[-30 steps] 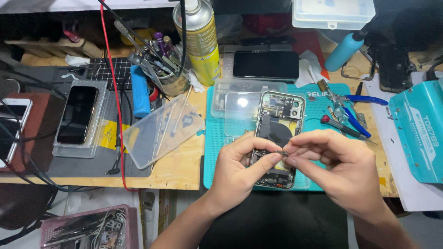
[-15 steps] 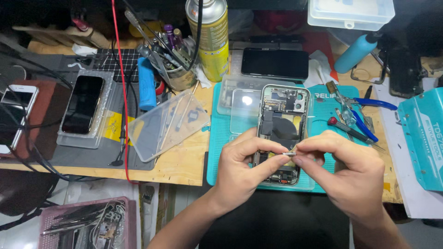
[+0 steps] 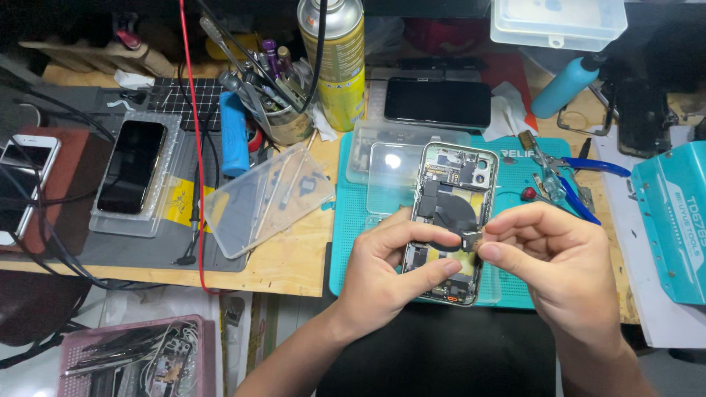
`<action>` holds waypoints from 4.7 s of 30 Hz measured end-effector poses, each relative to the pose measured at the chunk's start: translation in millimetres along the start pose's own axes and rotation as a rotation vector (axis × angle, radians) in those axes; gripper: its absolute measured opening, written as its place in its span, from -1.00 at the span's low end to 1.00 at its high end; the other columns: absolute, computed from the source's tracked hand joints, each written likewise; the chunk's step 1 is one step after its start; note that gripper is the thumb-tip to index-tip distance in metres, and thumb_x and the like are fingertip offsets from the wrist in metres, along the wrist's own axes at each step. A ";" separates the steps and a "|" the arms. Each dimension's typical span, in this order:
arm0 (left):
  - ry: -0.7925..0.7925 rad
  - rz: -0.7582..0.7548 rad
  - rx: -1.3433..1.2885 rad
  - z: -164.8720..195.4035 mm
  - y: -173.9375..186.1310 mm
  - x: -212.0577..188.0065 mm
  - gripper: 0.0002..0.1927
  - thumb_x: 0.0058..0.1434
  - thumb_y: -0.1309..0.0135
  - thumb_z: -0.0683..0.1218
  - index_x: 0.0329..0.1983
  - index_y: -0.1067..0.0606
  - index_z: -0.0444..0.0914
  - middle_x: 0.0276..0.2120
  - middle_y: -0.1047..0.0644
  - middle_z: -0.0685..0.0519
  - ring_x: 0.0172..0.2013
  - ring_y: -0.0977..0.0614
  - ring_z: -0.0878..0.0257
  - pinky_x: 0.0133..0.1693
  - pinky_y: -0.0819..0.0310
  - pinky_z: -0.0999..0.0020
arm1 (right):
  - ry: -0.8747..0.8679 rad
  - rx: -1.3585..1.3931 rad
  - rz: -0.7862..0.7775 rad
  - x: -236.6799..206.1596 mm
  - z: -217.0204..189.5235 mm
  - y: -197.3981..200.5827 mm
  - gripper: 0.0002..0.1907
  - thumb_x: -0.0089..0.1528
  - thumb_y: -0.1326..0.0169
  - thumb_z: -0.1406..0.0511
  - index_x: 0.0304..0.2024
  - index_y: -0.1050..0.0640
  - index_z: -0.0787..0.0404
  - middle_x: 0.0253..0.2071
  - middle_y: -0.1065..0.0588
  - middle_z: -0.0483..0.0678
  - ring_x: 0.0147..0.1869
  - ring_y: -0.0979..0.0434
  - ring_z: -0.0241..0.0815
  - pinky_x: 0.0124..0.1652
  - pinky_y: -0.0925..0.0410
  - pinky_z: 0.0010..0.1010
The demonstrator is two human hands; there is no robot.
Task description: The person works on a disassembled smartphone at a repair bench, holding the phone frame and using a screwdriver and tweezers to remove, reposition, and secure small internal components and screws. They repeatedly lift and reorient the phone while transferring small parts between the device and the work mat.
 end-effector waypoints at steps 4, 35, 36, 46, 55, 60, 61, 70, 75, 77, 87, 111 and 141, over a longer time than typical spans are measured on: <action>0.000 0.037 0.083 -4.0 1.0 -0.8 -0.82 0.27 -0.27 -0.25 -0.07 -0.60 -0.35 -0.05 -0.53 -0.01 0.02 -0.59 0.27 0.07 -0.46 0.44 | -0.007 -0.087 0.031 -6.0 -2.2 -5.5 -0.74 0.12 -0.25 0.54 -0.12 -0.59 0.45 -0.26 -0.63 0.03 -0.20 -0.62 -0.31 -0.16 -0.48 -0.54; -0.181 0.182 0.339 5.0 -2.1 -4.0 -0.90 0.30 -0.26 -0.19 -0.14 -0.63 -0.26 -0.13 -0.57 0.01 -0.09 -0.64 0.24 -0.03 -0.49 0.42 | 0.424 -0.665 0.008 -14.0 -44.2 -30.6 -0.68 -0.03 -0.37 0.44 -0.23 -0.61 0.31 -0.31 -0.50 -0.07 -0.31 -0.42 -0.31 -0.32 -0.29 -0.52; -0.209 0.183 0.325 5.3 -3.3 -4.1 -0.90 0.31 -0.25 -0.19 -0.13 -0.62 -0.26 -0.09 -0.57 0.01 -0.05 -0.64 0.24 0.01 -0.51 0.41 | 0.389 -0.632 -0.021 -12.6 -41.6 -29.9 -0.72 -0.01 -0.35 0.45 -0.24 -0.63 0.31 -0.33 -0.52 -0.08 -0.33 -0.43 -0.33 -0.34 -0.27 -0.55; -0.046 0.007 0.023 -1.3 -1.4 -6.5 -0.52 0.39 0.00 -0.33 0.38 -0.40 -0.25 0.22 -0.41 -0.12 0.27 -0.56 0.14 0.32 -0.49 0.24 | 0.274 -0.489 -0.052 -2.2 -28.2 -24.0 -0.92 0.13 -0.25 0.50 -0.31 -0.63 0.36 -0.40 -0.47 -0.12 -0.37 -0.30 -0.41 -0.36 -0.17 -0.57; -0.009 -0.061 -0.353 -6.0 4.0 -2.5 0.07 0.34 0.17 -0.42 0.62 0.54 -0.05 0.51 -0.16 -0.23 0.33 -0.43 0.14 0.38 -0.28 0.22 | -0.024 -0.615 -0.125 2.6 -27.1 -22.0 -0.91 0.10 -0.27 0.39 -0.36 -0.69 0.32 -0.71 -0.30 -0.21 -0.59 -0.16 -0.46 -0.59 -0.04 -0.51; 0.052 -0.096 -0.357 -14.0 9.5 -5.0 0.02 0.36 0.13 -0.41 0.68 0.41 -0.14 0.52 -0.17 -0.22 0.30 -0.44 0.10 0.34 -0.30 0.21 | -0.117 -0.655 -0.205 5.1 -24.5 -28.1 -0.90 0.11 -0.25 0.35 -0.38 -0.70 0.29 -0.74 -0.26 -0.20 -0.63 -0.12 -0.44 -0.62 -0.01 -0.47; 0.054 -0.102 -0.349 -15.6 10.1 -5.3 0.01 0.36 0.12 -0.41 0.68 0.39 -0.16 0.52 -0.17 -0.22 0.30 -0.44 0.10 0.33 -0.30 0.21 | -0.120 -0.665 -0.215 5.2 -24.6 -29.1 -0.89 0.12 -0.25 0.35 -0.38 -0.69 0.30 -0.74 -0.28 -0.20 -0.63 -0.13 -0.44 -0.62 -0.02 -0.47; 0.052 -0.125 -0.356 -22.3 10.7 -8.5 -0.05 0.34 0.16 -0.44 0.68 0.30 -0.20 0.52 -0.16 -0.20 0.39 -0.40 0.08 0.42 -0.25 0.18 | -0.126 -0.664 -0.277 6.8 -24.7 -36.5 -0.87 0.15 -0.21 0.32 -0.36 -0.67 0.29 -0.70 -0.42 -0.17 -0.61 -0.24 -0.43 -0.62 -0.13 -0.48; 0.065 -0.130 -0.365 -20.9 11.8 -9.4 -0.05 0.34 0.17 -0.45 0.68 0.30 -0.22 0.52 -0.17 -0.21 0.38 -0.41 0.07 0.41 -0.27 0.17 | -0.153 -0.673 -0.284 6.4 -26.8 -37.7 -0.86 0.16 -0.20 0.31 -0.36 -0.66 0.28 -0.70 -0.41 -0.16 -0.60 -0.24 -0.42 -0.61 -0.14 -0.46; 0.063 -0.130 -0.354 -20.3 12.0 -9.2 -0.04 0.33 0.17 -0.45 0.68 0.30 -0.22 0.52 -0.16 -0.21 0.39 -0.41 0.07 0.40 -0.27 0.20 | -0.169 -0.663 -0.290 6.2 -27.7 -38.1 -0.87 0.16 -0.20 0.31 -0.37 -0.66 0.28 -0.69 -0.39 -0.15 -0.59 -0.21 -0.41 -0.61 -0.12 -0.45; 0.115 -0.114 -0.310 -20.2 14.0 -11.0 -0.01 0.32 0.13 -0.45 0.68 0.31 -0.17 0.52 -0.16 -0.19 0.37 -0.41 0.11 0.28 -0.35 0.32 | -0.177 -0.688 -0.286 9.0 -27.0 -39.7 -0.86 0.16 -0.20 0.30 -0.38 -0.66 0.26 -0.72 -0.36 -0.15 -0.61 -0.20 -0.41 -0.62 -0.09 -0.44; 0.052 -0.116 -0.291 -26.9 12.5 -13.8 -0.05 0.33 0.19 -0.45 0.66 0.31 -0.20 0.58 -0.06 -0.20 0.44 -0.35 0.08 0.43 -0.23 0.21 | -0.076 -0.776 -0.234 9.8 -31.7 -50.4 -0.88 0.12 -0.23 0.31 -0.36 -0.64 0.25 -0.75 -0.46 -0.09 -0.71 -0.34 -0.36 -0.66 -0.20 -0.44; 0.063 0.033 -0.372 -24.3 4.7 -9.3 -0.14 0.41 0.14 -0.36 0.67 0.23 -0.25 0.27 -0.43 -0.22 0.23 -0.51 0.15 0.28 -0.38 0.25 | 0.457 -0.819 -0.146 -11.6 -40.3 -61.8 -0.85 0.11 -0.30 0.40 -0.26 -0.65 0.27 -0.56 -0.48 -0.08 -0.60 -0.46 -0.31 -0.56 -0.28 -0.46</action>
Point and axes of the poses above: each hand's wrist, its own x-axis towards the middle knuckle, its own y-axis out of the back of the hand, z = x × y, the point moved 3 cm from there along x, towards the middle knuckle
